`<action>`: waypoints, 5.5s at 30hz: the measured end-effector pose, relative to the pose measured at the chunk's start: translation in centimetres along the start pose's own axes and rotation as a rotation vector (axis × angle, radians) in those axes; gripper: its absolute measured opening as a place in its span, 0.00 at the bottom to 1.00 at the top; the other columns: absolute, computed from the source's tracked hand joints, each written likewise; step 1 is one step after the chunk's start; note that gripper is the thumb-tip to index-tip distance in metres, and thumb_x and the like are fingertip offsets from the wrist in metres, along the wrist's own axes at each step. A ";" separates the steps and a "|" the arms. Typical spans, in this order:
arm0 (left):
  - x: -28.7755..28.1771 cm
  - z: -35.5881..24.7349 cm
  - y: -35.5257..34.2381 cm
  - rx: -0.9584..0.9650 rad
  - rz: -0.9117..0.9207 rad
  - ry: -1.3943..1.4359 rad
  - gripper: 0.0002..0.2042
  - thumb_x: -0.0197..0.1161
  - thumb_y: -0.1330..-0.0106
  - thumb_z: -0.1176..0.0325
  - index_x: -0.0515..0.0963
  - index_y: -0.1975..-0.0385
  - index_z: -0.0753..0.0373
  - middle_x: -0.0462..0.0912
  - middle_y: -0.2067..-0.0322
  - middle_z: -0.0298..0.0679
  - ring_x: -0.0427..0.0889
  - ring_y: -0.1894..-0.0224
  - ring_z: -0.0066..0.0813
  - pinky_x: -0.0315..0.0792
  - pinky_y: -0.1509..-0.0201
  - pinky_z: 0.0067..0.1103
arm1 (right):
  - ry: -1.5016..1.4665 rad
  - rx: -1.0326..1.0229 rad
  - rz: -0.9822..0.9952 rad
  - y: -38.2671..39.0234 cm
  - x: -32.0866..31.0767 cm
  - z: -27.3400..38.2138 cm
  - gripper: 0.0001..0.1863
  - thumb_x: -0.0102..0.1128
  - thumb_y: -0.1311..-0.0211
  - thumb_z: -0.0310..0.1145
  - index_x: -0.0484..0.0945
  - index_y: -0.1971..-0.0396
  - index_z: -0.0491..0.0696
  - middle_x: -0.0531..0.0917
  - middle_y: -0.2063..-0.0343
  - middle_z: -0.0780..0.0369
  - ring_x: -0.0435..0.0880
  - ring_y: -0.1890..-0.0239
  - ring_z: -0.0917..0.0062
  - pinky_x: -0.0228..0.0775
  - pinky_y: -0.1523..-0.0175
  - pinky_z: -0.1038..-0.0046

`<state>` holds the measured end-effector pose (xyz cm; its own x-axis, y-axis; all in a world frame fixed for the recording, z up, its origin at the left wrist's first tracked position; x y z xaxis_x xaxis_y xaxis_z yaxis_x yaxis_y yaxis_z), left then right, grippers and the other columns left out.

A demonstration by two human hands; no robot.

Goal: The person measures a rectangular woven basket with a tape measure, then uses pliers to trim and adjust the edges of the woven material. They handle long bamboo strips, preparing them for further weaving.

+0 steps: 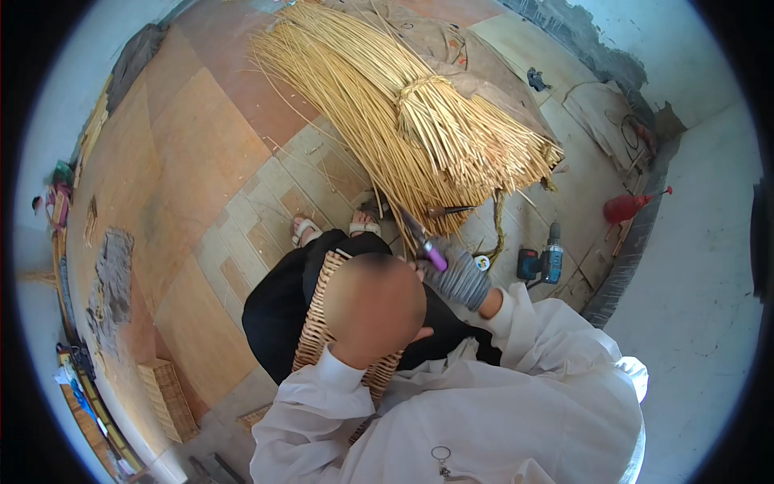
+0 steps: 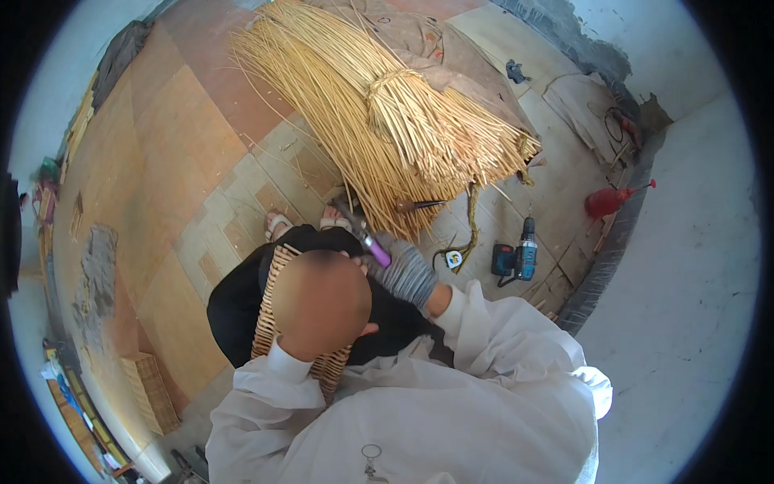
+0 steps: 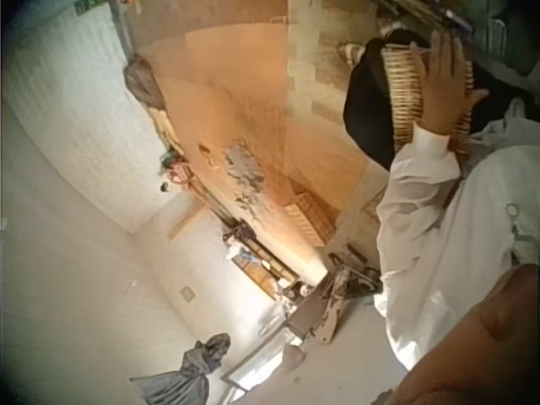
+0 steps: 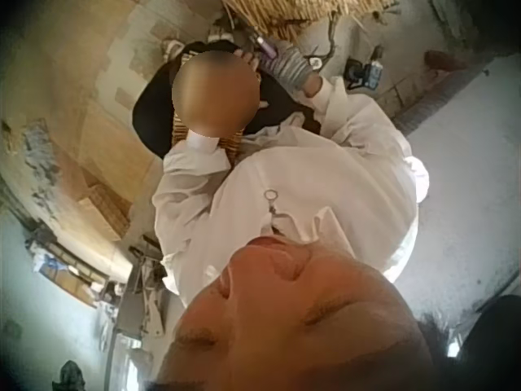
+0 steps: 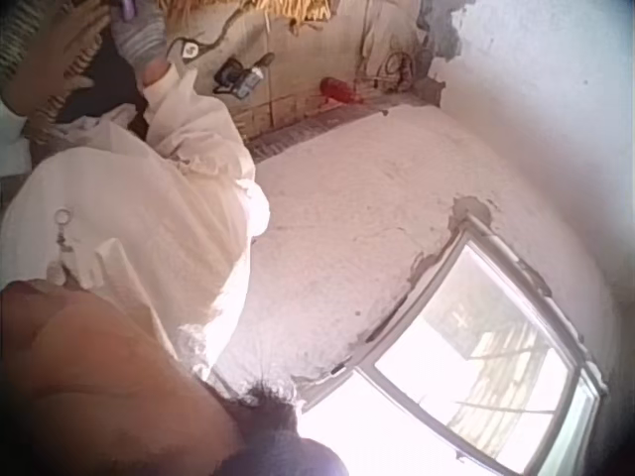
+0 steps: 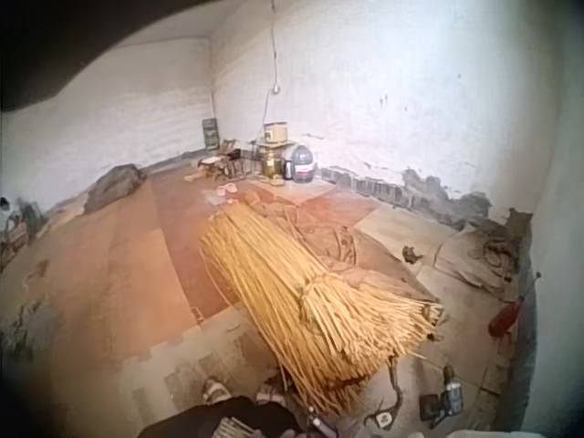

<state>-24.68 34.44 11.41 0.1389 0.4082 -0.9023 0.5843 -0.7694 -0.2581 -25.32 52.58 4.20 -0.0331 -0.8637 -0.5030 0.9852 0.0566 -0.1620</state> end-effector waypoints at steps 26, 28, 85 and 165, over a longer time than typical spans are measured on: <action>-2.8 7.0 10.2 -0.563 -0.138 -0.067 0.17 0.63 0.45 0.51 0.75 0.72 0.61 0.78 0.80 0.44 0.78 0.77 0.45 0.70 0.74 0.31 | -0.323 -0.168 0.062 -0.3 1.0 4.9 0.15 0.62 0.47 0.28 0.75 0.58 0.44 0.80 0.67 0.57 0.81 0.63 0.68 0.73 0.58 0.74; -3.0 7.1 10.0 -0.556 -0.135 -0.078 0.17 0.63 0.45 0.51 0.75 0.72 0.61 0.78 0.80 0.44 0.78 0.77 0.45 0.70 0.74 0.31 | -0.433 -0.095 0.182 0.0 2.0 5.0 0.18 0.61 0.48 0.31 0.74 0.57 0.43 0.79 0.65 0.54 0.80 0.64 0.61 0.73 0.58 0.70; -1.4 4.0 2.2 -0.224 -0.157 -0.042 0.11 0.67 0.52 0.60 0.77 0.70 0.55 0.78 0.72 0.33 0.76 0.64 0.35 0.67 0.53 0.34 | 0.075 -0.105 0.339 0.7 1.6 -3.0 0.18 0.64 0.51 0.39 0.74 0.62 0.45 0.78 0.71 0.53 0.78 0.68 0.57 0.71 0.63 0.64; -16.2 -4.8 21.5 -1.015 -0.689 0.277 0.13 0.60 0.37 0.65 0.77 0.67 0.73 0.80 0.77 0.35 0.72 0.72 0.13 0.68 0.68 0.16 | 0.285 -0.419 0.489 4.1 -4.9 6.4 0.31 0.65 0.50 0.44 0.68 0.48 0.45 0.79 0.63 0.53 0.79 0.60 0.59 0.72 0.55 0.66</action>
<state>-10.55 13.63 22.08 -0.3482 0.7583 -0.5511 0.9356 0.3179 -0.1537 -20.06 53.82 11.43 0.2985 -0.5284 -0.7948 0.7524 0.6426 -0.1447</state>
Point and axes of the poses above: each hand's wrist, its own y-axis away from the middle knuckle, its own x-axis out of the palm, z = x × y, the point moved 1 cm from there along -y, towards the middle knuckle
